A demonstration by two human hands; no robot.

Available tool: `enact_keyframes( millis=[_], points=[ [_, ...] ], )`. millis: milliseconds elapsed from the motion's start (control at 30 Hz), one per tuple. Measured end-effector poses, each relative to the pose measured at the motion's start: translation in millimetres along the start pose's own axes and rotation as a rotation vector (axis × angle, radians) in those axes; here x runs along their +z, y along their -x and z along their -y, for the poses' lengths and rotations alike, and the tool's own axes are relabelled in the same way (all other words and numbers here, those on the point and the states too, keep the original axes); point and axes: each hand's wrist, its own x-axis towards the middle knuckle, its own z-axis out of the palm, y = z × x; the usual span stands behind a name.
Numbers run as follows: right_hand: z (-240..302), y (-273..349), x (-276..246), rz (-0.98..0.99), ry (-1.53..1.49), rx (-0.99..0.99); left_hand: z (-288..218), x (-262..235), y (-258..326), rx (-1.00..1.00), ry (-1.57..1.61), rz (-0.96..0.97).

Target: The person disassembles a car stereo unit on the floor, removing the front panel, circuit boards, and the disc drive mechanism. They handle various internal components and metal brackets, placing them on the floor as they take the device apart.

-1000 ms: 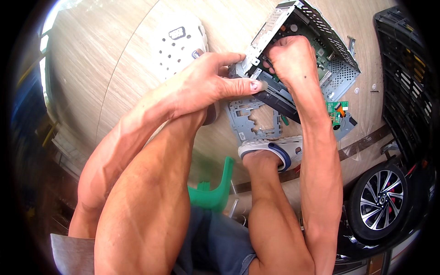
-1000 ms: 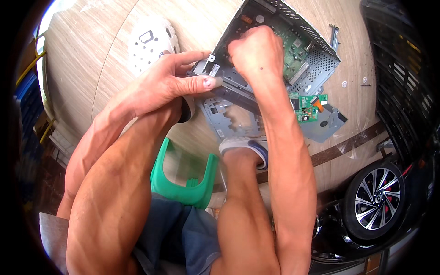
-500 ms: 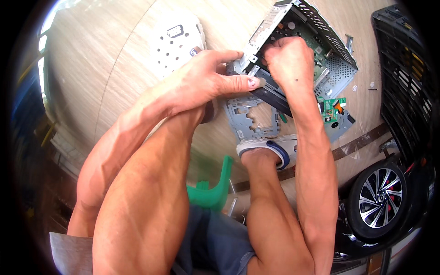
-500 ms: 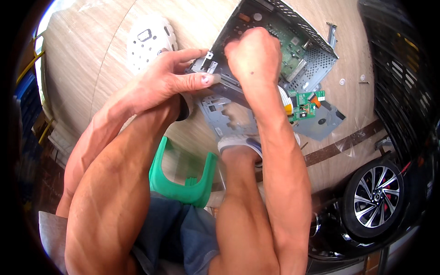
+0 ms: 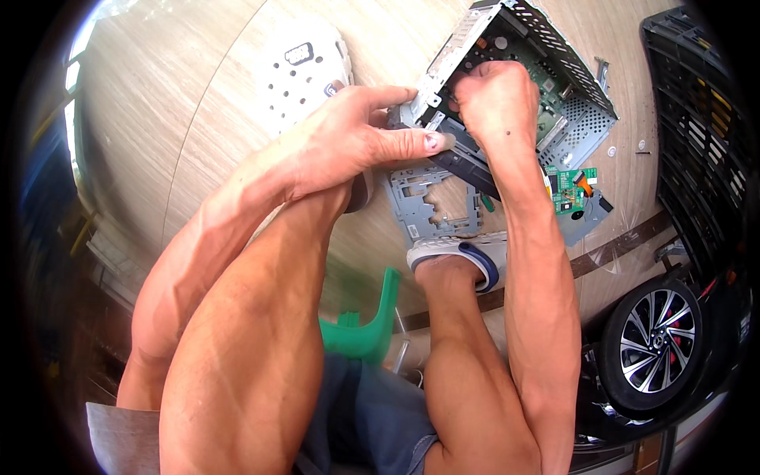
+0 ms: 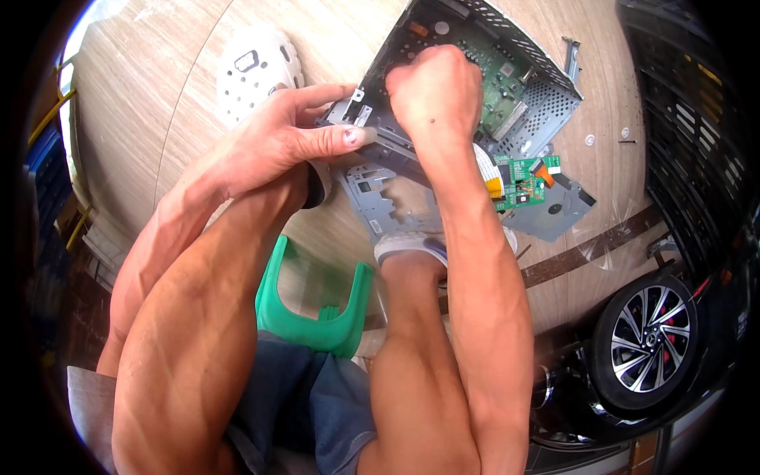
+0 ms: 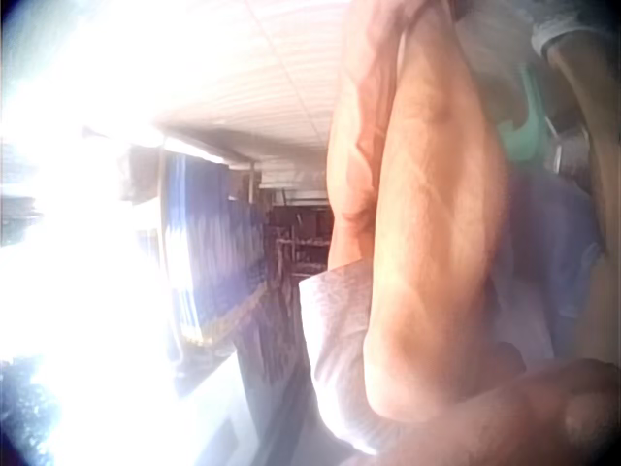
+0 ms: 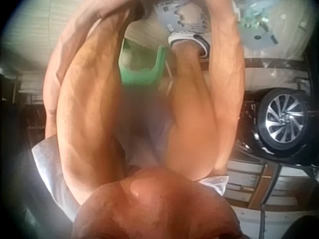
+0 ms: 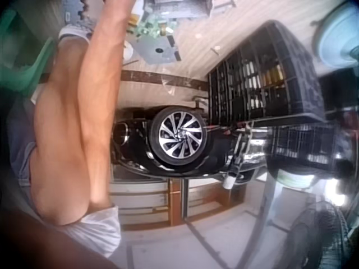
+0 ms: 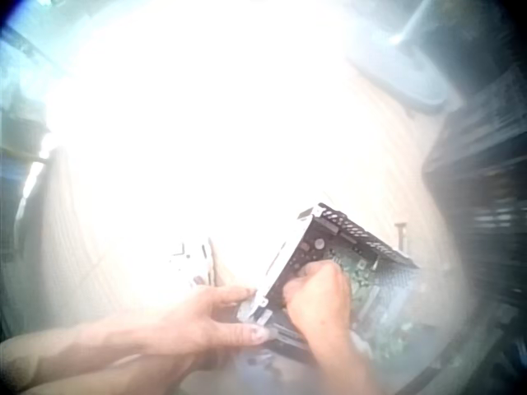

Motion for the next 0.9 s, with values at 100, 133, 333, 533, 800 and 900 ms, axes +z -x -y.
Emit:
enact_keyframes(
  millis=[100, 133, 333, 533, 800, 900],
  points=[
    [3.2, 0.7, -2.6, 0.001, 0.017, -0.014, -1.6, 0.4, 1.4, 0.000, 0.014, 0.000],
    [2.3, 0.2, -3.1, 0.007, 0.021, -0.013, -1.4, 0.7, 1.0, 0.000, 0.014, 0.001],
    [2.1, -1.9, -3.5, 0.028, 0.049, -0.032, 2.2, -0.2, -1.3, -0.014, 0.002, 0.000],
    [1.3, -3.5, -5.1, 0.040, -0.002, 0.005, -4.3, -0.1, 0.5, 0.015, 0.030, 0.038],
    [-1.6, -2.6, -1.7, 0.016, -0.006, 0.003, 0.6, 0.7, -1.2, 0.002, 0.008, 0.007],
    [-3.8, -5.6, 1.1, 0.020, -0.011, 0.010, 2.4, 0.4, -0.8, 0.000, 0.032, -0.001]
  ],
)
